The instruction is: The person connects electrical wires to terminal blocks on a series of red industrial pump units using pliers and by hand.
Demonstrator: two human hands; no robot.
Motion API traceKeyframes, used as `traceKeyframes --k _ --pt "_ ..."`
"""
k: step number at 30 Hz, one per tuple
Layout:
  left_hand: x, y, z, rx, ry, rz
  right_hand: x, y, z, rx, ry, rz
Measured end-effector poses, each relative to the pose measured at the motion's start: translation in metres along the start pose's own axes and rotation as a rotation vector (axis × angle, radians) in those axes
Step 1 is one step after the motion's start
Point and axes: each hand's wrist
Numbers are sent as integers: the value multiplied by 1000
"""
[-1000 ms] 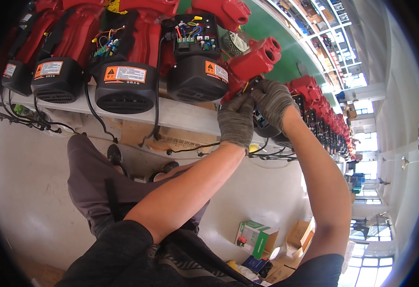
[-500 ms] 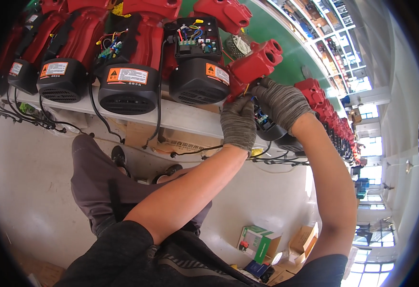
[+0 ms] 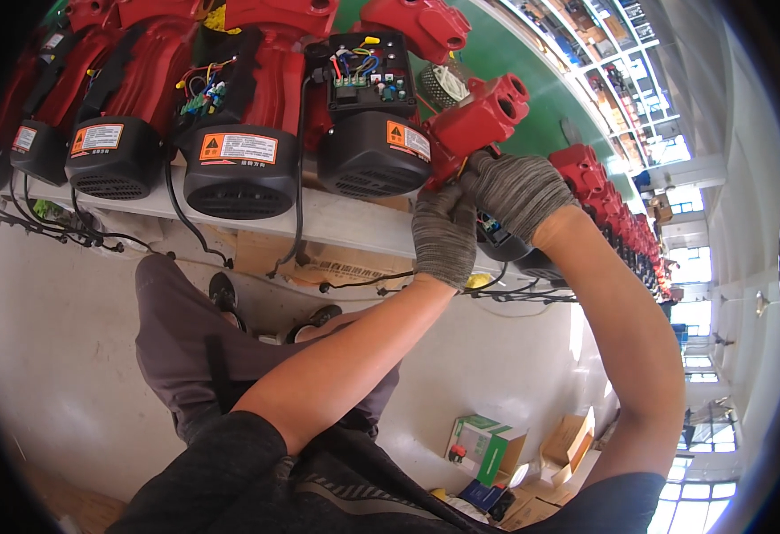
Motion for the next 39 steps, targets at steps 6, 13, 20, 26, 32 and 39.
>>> traceKeyframes --k 6,13,20,26,32,39 --pt "1 -2 -2 194 232 68 -10 2 0 -64 28 -75" --pt "8 -4 3 -10 89 26 -8 4 2 -116 32 -47" --pt "8 -2 7 -289 -189 -20 -11 4 -13 204 184 -28" --pt "3 3 16 -311 -427 -45 -15 15 -35 696 544 -7" --pt "4 3 14 -228 -291 -70 -3 15 -30 962 931 45" --pt "6 4 26 -298 -283 -24 34 10 -22 1100 1373 123"
Point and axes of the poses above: each hand's wrist, its own y-axis towards the middle knuckle, its own x-axis out of the palm, z = x × y, and after that the axes turned 7 degrees about y, right-handed
